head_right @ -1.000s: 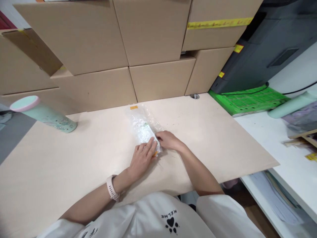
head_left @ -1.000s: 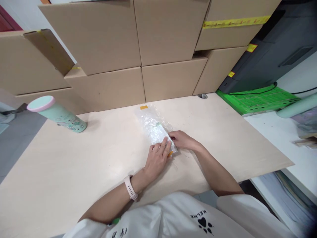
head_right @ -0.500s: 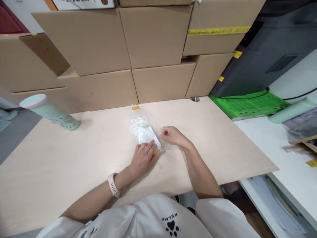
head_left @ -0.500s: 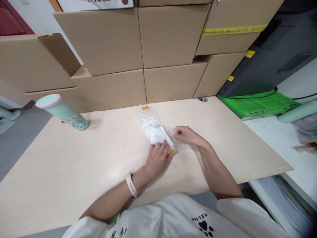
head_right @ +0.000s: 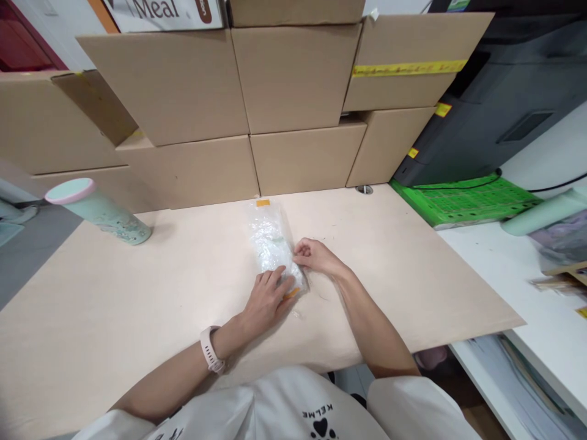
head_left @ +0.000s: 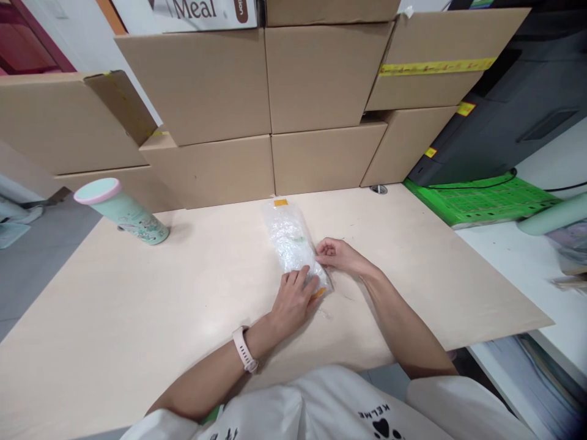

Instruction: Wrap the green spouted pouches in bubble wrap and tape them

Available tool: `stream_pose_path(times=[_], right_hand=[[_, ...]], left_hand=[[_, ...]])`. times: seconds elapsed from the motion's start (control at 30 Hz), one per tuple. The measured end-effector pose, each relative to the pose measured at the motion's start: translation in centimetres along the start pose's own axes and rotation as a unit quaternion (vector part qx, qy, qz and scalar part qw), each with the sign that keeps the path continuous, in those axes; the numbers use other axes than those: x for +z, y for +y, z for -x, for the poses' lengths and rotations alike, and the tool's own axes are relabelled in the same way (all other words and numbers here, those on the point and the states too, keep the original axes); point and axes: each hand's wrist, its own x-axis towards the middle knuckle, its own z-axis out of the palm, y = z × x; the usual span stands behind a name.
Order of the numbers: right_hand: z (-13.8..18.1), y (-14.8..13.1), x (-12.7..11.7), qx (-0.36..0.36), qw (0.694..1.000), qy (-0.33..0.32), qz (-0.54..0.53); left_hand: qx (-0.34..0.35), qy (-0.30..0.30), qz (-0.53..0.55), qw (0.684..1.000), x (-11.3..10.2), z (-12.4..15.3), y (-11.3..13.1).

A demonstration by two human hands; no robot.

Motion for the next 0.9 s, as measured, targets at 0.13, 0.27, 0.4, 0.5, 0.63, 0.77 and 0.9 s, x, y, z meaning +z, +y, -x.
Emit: stream_pose_path(times=[0.13,0.27,0.4,0.5,0.63,0.77,0.9], right_hand=[[-0.5,0.9,0.7,-0.002,0.994,0.038,0.106],[-0.6,0.2,2.7,0.002,0.999,0.015,-0.045],[-0.1,-1.2,4.5,0.023,0.968,-0.035,-0.247],[0.7,-2.2,4.7,-0.018,0.959,-0.108,-0.263],[1.8,-3.1,4.3,-0.063,0.945,-0.175,-0.268],[2.2,-3.4,4.2,-0.082,0.940,-0.147,-0.297],[2.1,-3.5,4.3,-0.085,0.934,-0.061,-0.342]], left_hand=[[-0.007,-0.002,0.049,0.999,-0.4,0.0,-0.1],[-0.040,-0.002,0.198,0.979,-2.2,-0.8,-0.9],[-0.029,0.054,0.231,0.971,-6.0,-1.9,-3.0],[0.002,0.097,0.123,0.988,-9.1,-2.4,-5.2],[-0.060,0.080,0.182,0.978,-11.1,-2.3,-7.4],[-0.143,0.034,0.508,0.849,-10.4,-2.3,-7.6],[-0.198,0.041,0.715,0.670,-8.9,-2.4,-6.2]])
